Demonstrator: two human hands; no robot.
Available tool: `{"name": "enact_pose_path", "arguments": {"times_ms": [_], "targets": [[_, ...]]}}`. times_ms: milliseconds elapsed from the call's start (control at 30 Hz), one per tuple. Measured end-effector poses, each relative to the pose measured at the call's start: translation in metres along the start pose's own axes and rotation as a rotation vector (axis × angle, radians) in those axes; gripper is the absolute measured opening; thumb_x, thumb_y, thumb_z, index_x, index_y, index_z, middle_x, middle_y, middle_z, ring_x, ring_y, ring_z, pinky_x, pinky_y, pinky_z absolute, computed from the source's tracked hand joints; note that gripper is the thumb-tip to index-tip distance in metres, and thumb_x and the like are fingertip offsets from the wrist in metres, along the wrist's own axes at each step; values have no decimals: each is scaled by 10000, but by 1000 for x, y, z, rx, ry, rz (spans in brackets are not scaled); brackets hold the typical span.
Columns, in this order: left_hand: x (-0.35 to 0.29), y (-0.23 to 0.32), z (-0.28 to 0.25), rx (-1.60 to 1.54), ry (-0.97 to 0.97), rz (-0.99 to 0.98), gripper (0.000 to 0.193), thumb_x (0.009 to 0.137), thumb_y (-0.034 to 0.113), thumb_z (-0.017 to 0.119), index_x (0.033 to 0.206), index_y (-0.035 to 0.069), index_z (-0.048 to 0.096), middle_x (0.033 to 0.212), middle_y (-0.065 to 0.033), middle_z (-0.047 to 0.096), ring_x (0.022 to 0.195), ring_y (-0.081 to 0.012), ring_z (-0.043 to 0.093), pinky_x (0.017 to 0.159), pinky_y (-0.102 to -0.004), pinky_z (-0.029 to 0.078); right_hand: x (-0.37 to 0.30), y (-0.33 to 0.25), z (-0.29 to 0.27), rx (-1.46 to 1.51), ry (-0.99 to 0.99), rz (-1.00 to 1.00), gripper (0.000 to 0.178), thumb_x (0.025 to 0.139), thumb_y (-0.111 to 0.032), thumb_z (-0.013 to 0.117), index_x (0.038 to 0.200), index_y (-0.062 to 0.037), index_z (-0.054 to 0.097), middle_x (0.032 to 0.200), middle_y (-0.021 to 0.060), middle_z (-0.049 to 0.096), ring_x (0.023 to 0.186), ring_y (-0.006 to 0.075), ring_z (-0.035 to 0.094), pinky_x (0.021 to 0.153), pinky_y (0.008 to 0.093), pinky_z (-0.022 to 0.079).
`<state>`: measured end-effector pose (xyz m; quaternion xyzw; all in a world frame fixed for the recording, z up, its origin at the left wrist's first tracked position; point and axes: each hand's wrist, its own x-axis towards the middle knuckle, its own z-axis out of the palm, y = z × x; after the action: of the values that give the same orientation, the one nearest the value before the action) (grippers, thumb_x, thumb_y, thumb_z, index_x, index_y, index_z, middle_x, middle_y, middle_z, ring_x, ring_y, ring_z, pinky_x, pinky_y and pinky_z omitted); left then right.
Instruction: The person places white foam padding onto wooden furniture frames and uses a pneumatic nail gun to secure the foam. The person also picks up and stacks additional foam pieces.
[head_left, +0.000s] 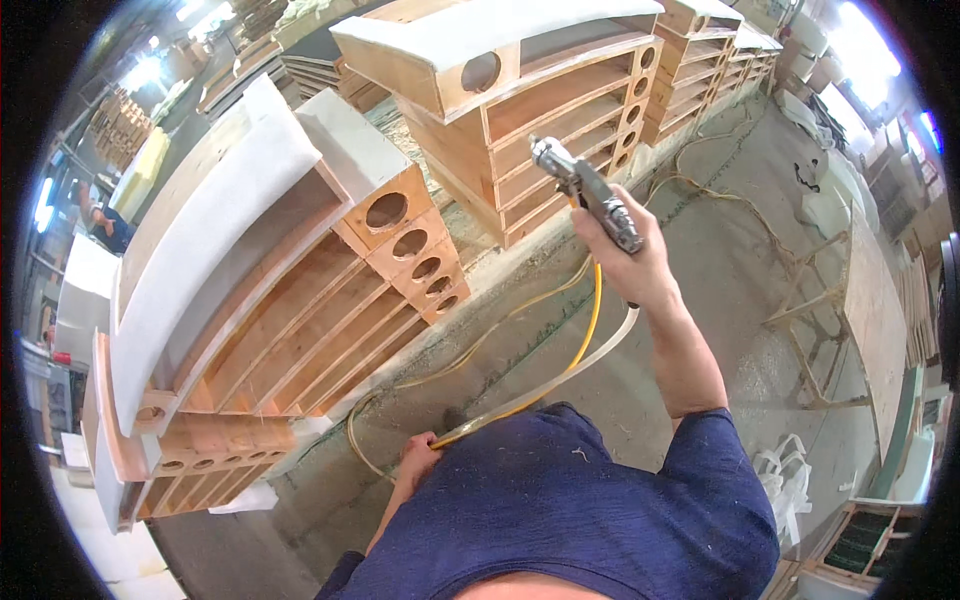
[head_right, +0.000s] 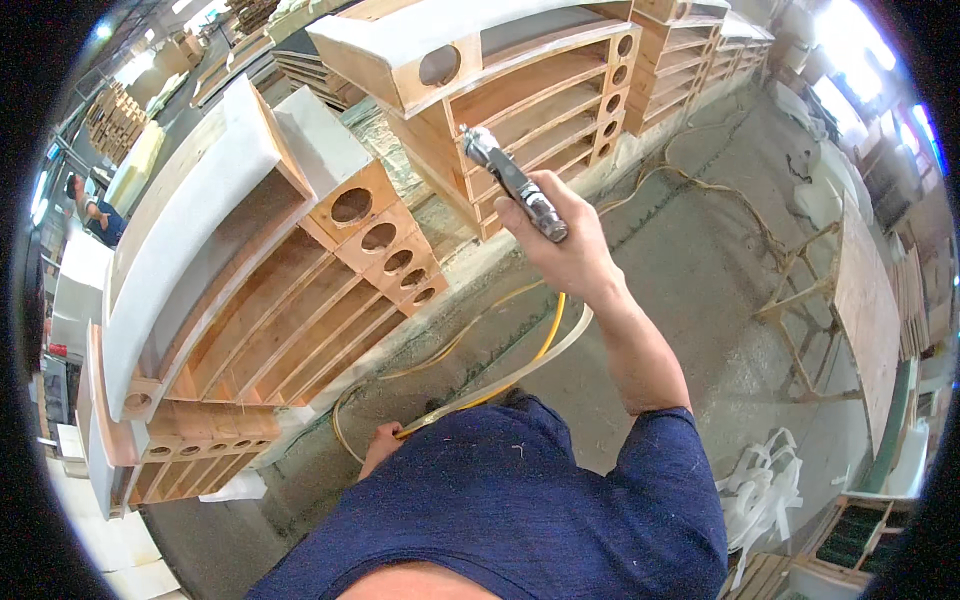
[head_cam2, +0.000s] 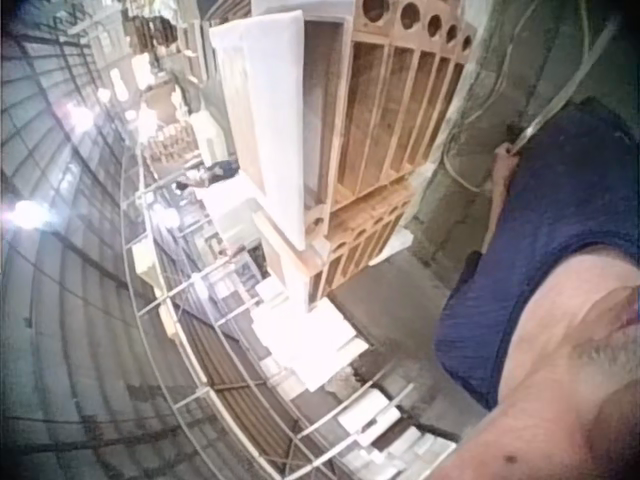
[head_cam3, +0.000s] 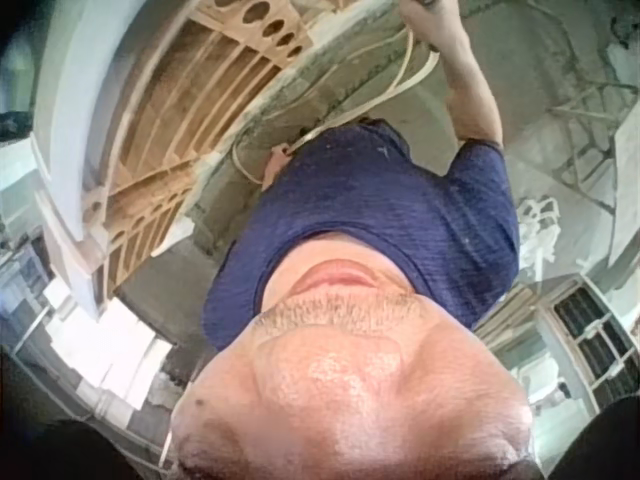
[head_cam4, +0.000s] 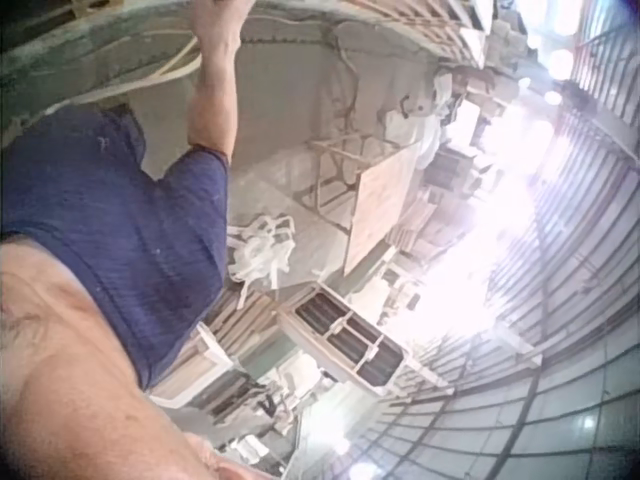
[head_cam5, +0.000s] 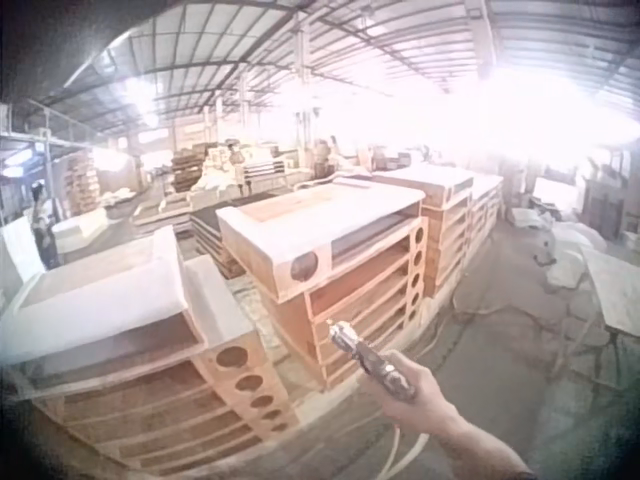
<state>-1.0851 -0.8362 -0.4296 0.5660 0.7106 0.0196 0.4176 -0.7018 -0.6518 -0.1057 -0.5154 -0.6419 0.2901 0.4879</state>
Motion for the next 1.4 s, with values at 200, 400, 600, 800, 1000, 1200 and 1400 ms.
{"name": "enact_pose_path", "arguments": {"times_ms": [200,400,600,800,1000,1200,1400], "targets": [[-5,25,-22,83,-44,-44,200,703,277,707,792,107,651,831,-126,661,792,-324,632,668,-412,471,-19,7,2,-5,18,55,213,878,-217,639,972,-36,579,685,-7,482,647,83,443,607,257,410],[-10,27,-26,163,-26,5,190,706,282,701,768,110,651,817,-133,658,778,-326,630,663,-412,473,-24,29,-10,-39,1,111,216,884,-243,632,950,-45,576,671,-13,467,642,83,437,599,261,406],[-12,29,-24,180,-12,-7,169,705,264,680,771,111,651,807,-143,653,778,-335,629,665,-414,473,-8,60,-35,60,224,239,189,887,-229,631,940,-49,611,683,-65,481,629,41,409,570,223,370],[-15,6,-27,121,14,-28,202,694,295,687,777,114,651,787,-152,643,758,-346,625,654,-423,469,-13,42,-12,65,104,124,219,895,-178,610,1053,-32,568,759,-29,531,651,52,458,583,230,412],[18,-18,-30,50,95,132,225,713,311,687,746,95,635,730,-157,626,708,-365,609,621,-433,456,30,-12,59,-200,64,-73,304,884,-229,621,1096,-27,541,817,144,617,726,233,616,663,337,475],[45,-26,-97,-119,95,221,334,757,374,699,691,61,600,632,-143,582,605,-300,590,562,-399,438,108,-57,147,-350,36,-80,356,883,-327,607,1073,-32,546,781,176,608,733,308,607,682,384,474],[64,-48,-149,-220,54,163,338,767,341,717,675,40,597,544,-95,507,532,-128,506,509,-336,405,169,-90,221,-398,39,-142,355,881,-351,602,1013,-22,579,686,146,573,645,266,573,634,371,447]]}}
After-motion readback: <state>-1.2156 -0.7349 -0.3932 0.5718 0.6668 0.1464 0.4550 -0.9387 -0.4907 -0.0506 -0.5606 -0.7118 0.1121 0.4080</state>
